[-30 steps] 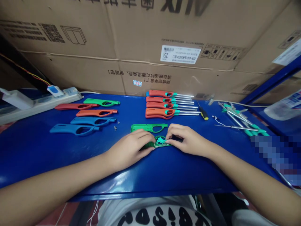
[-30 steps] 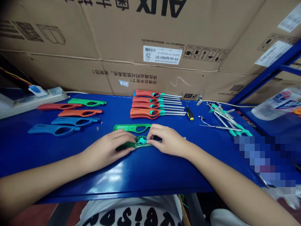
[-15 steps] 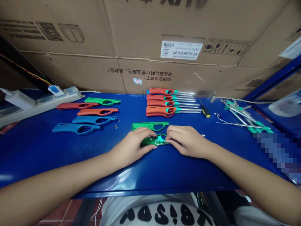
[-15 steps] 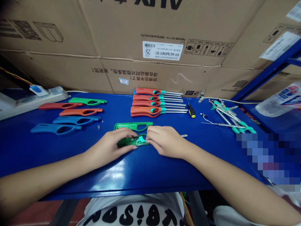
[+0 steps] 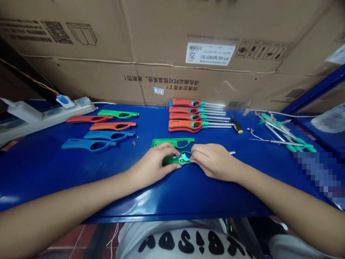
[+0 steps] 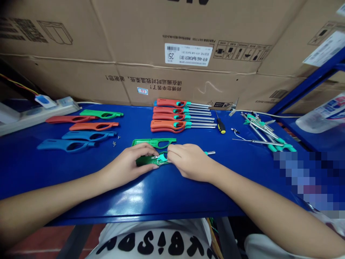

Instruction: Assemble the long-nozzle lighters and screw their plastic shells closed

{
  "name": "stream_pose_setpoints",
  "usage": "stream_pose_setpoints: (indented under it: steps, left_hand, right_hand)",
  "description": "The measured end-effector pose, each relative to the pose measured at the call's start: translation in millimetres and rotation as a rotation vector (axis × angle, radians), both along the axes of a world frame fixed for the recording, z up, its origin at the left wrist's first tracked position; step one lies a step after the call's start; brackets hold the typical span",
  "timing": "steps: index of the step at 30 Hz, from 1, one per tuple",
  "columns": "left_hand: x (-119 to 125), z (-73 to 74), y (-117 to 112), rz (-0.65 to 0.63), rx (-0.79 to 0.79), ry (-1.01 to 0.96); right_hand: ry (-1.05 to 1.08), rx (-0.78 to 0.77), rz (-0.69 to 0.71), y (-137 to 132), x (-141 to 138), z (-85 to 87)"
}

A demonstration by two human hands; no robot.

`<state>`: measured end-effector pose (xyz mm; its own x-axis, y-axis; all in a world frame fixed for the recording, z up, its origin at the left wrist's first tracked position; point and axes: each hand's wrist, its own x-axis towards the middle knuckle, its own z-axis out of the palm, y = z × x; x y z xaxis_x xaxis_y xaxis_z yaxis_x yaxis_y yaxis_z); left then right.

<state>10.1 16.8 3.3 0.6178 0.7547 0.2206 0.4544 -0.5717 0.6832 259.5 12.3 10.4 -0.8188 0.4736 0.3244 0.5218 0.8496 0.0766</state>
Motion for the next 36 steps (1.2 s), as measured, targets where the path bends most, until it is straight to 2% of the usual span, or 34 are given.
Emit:
stream_pose_setpoints:
  steps: [7,19,24,29,34,36]
  left_hand:
    - [1,-2.0,-1,0.015,0.004,-0.009]
    - [-1,-2.0,-3,-0.060,0.094,0.040]
    - [-1,-4.1,-3,-0.111,0.162,0.067]
    - [-2,-4.3,-4,-0.137,0.271,0.164]
    - [-4,-0.4,-5,-0.136,0.273,0.209]
    - [-5,1.5,-5,-0.141,0.276,0.215]
  right_hand:
    - [0.042,-0.145,-0.019,2,0,1.7]
    - [-0.027,-0.084,-0.011,0,1,6.5]
    - [-0.045,-0.108,-0.012,-3,2,9.3]
    - [0.024,-0.128,-0.041,-9,0,11.3]
    - [-0.023,-0.142,-0.004,-9,-5,9.6]
    - [0.009,-0.201,-0.021,-8,-5,8.6]
